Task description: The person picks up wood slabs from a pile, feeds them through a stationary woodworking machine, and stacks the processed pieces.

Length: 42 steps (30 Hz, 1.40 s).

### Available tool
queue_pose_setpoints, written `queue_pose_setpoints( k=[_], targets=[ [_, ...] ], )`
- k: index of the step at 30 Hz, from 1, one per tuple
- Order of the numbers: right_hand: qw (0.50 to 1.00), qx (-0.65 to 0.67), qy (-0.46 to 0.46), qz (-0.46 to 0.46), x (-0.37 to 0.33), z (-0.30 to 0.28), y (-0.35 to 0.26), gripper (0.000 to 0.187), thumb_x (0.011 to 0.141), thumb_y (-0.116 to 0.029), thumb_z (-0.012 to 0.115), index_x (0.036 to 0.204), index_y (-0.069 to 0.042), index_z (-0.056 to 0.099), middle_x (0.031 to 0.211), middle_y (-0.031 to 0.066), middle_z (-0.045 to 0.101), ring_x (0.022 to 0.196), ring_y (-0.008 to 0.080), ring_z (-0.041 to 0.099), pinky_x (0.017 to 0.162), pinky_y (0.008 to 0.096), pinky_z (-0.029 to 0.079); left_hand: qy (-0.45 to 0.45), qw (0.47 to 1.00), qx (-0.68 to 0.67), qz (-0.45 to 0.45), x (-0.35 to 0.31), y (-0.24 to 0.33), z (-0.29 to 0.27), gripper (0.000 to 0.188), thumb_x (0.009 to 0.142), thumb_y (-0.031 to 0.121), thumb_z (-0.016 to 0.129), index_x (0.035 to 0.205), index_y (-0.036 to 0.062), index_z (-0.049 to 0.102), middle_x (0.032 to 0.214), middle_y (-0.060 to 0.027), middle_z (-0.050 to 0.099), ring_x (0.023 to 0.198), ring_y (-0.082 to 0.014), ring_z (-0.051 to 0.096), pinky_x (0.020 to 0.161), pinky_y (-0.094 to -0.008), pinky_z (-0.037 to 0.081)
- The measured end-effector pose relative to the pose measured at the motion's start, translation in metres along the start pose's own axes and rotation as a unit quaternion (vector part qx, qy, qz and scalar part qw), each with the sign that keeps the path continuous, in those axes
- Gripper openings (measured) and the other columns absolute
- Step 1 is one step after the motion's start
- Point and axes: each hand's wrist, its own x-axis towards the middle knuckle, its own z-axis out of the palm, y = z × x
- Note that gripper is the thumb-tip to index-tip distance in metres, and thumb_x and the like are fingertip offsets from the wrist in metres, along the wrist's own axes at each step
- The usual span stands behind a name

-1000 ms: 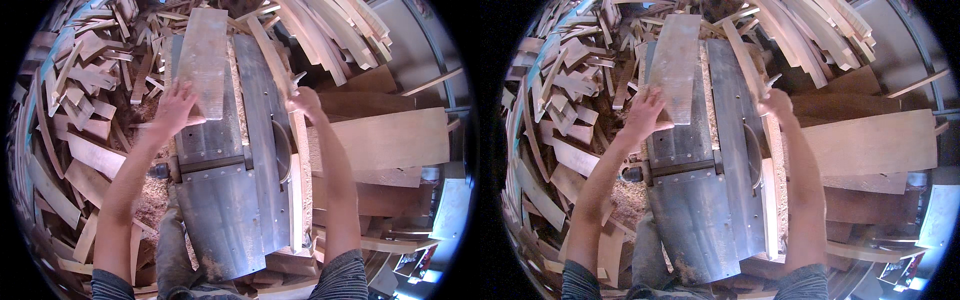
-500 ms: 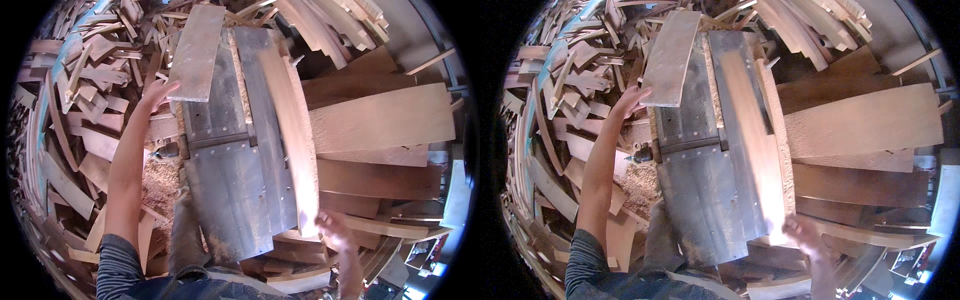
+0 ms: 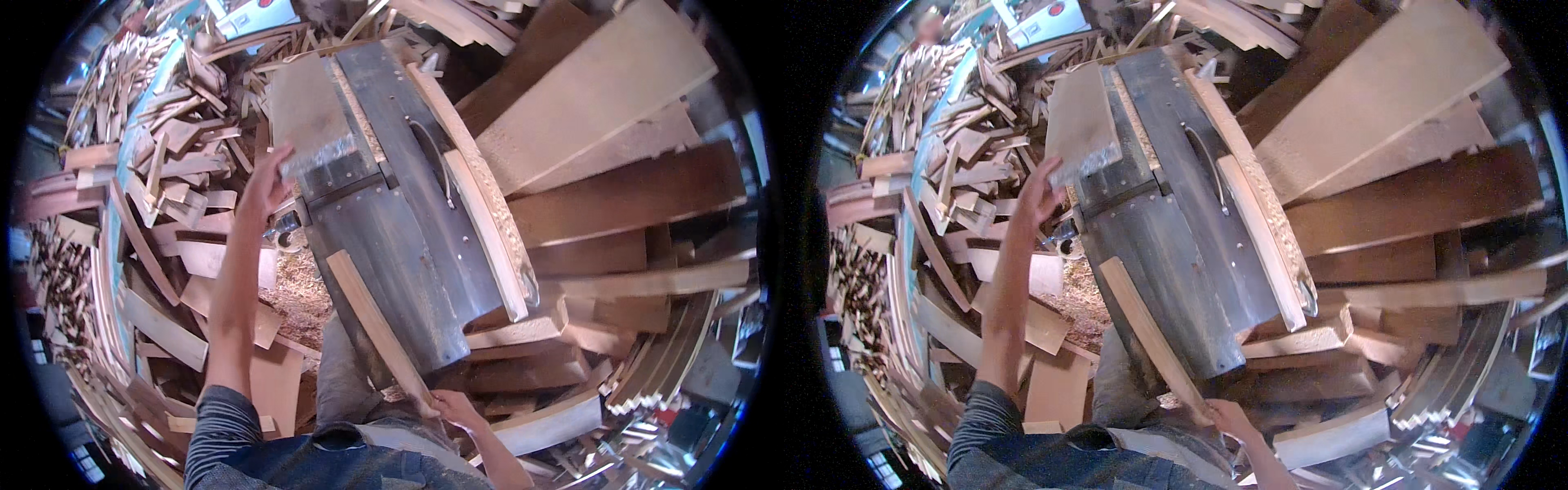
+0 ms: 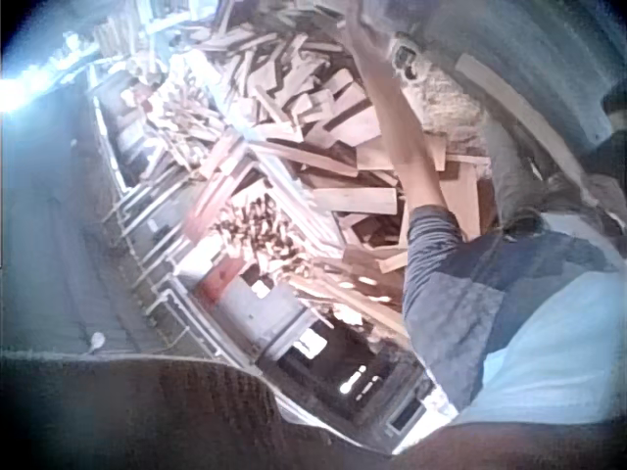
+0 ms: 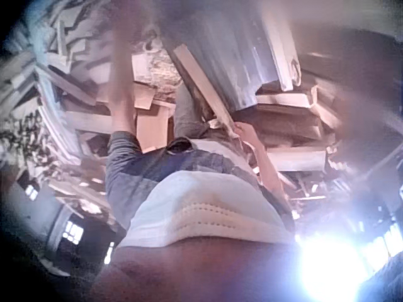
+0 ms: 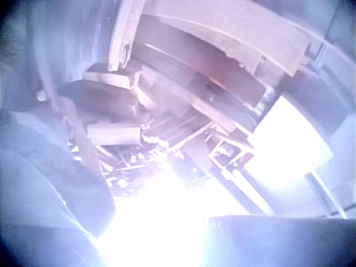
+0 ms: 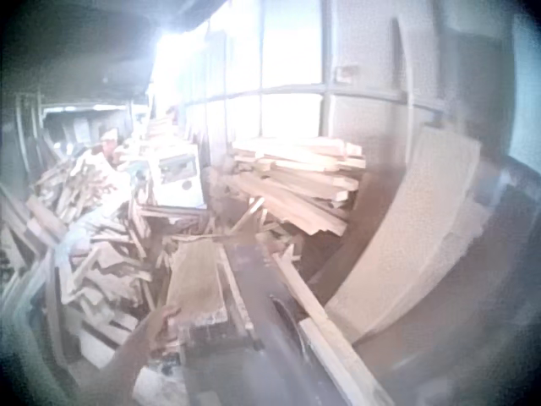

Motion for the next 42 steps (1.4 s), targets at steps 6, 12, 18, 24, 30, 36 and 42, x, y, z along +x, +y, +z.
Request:
queue_pose_setpoints(
  k=[6,12,18,24,30,36,42],
  targets=[
    [0.982,0.011,0.181,-0.043,-0.019,-0.034,-0.035,0.037,0.09,-0.03,0.071,0.116,-0.004,0.069,0.099,0.0225,0.072,0.083,0.0349,0.069,0.074,0.044,0.054,-0.042,0.991,-0.123,0.026,-0.199,-0.129,0.06,0.03,0.092,0.025,0.072,0.114,0.0066,0.063,0.102,-0.0026,0.066,0.092,-0.0151,0.066,0.067,-0.0314,0.055],
    [0.856,0.493,0.089,-0.13,-0.059,-0.066,-0.023,0.063,0.098,-0.042,0.068,0.138,0.004,0.053,0.117,0.0121,0.067,0.099,0.0205,0.066,0.08,0.0365,0.057,-0.035,0.992,-0.121,-0.015,-0.362,-0.261,0.156,0.048,0.087,0.022,0.08,0.125,-0.0003,0.06,0.109,-0.0064,0.067,0.1,-0.0177,0.066,0.09,-0.0322,0.054],
    [0.789,0.59,0.171,0.035,-0.108,-0.02,0.038,0.055,0.098,-0.037,0.068,0.135,0.0,0.052,0.121,0.0125,0.065,0.102,0.0264,0.068,0.081,0.0419,0.059,-0.166,0.967,0.172,-0.087,-0.435,-0.36,0.185,0.063,0.083,0.034,0.084,0.129,0.0006,0.058,0.114,-0.0086,0.067,0.097,-0.0152,0.062,0.085,-0.0349,0.052],
    [0.712,0.649,0.267,0.028,-0.12,0.02,0.112,0.041,0.095,-0.023,0.071,0.128,-0.003,0.058,0.113,0.0109,0.069,0.095,0.0265,0.07,0.076,0.0432,0.059,-0.138,0.965,0.189,-0.122,-0.389,-0.33,0.188,0.055,0.087,0.033,0.08,0.119,-0.0055,0.059,0.105,-0.0134,0.068,0.095,-0.0226,0.064,0.082,-0.0408,0.053],
    [0.723,0.613,0.311,0.075,-0.102,0.001,0.152,0.037,0.097,-0.026,0.069,0.125,-0.004,0.06,0.11,0.009,0.069,0.095,0.025,0.069,0.074,0.043,0.058,0.104,0.846,0.503,0.142,-0.277,-0.367,0.228,0.064,0.085,0.043,0.077,0.119,-0.006,0.056,0.114,-0.0276,0.062,0.115,-0.0448,0.055,0.101,-0.0531,0.043],
    [0.717,0.613,0.32,0.088,-0.067,-0.026,0.142,0.031,0.094,-0.027,0.072,0.116,-0.007,0.063,0.096,0.0016,0.064,0.079,0.0163,0.061,0.066,0.0337,0.054,0.21,0.869,0.436,0.105,-0.239,-0.353,0.269,0.063,0.085,0.041,0.077,0.119,-0.0073,0.054,0.132,-0.0285,0.051,0.128,-0.044,0.043,0.107,-0.0517,0.036],
    [0.739,0.589,0.318,0.076,-0.045,-0.066,0.116,0.027,0.097,-0.026,0.069,0.114,-0.007,0.065,0.099,0.002,0.066,0.079,0.0144,0.063,0.064,0.0309,0.053,0.27,0.834,0.45,0.168,-0.205,-0.348,0.277,0.06,0.085,0.037,0.078,0.116,-0.0076,0.053,0.122,-0.0277,0.053,0.119,-0.044,0.047,0.105,-0.0521,0.038]
  ],
)
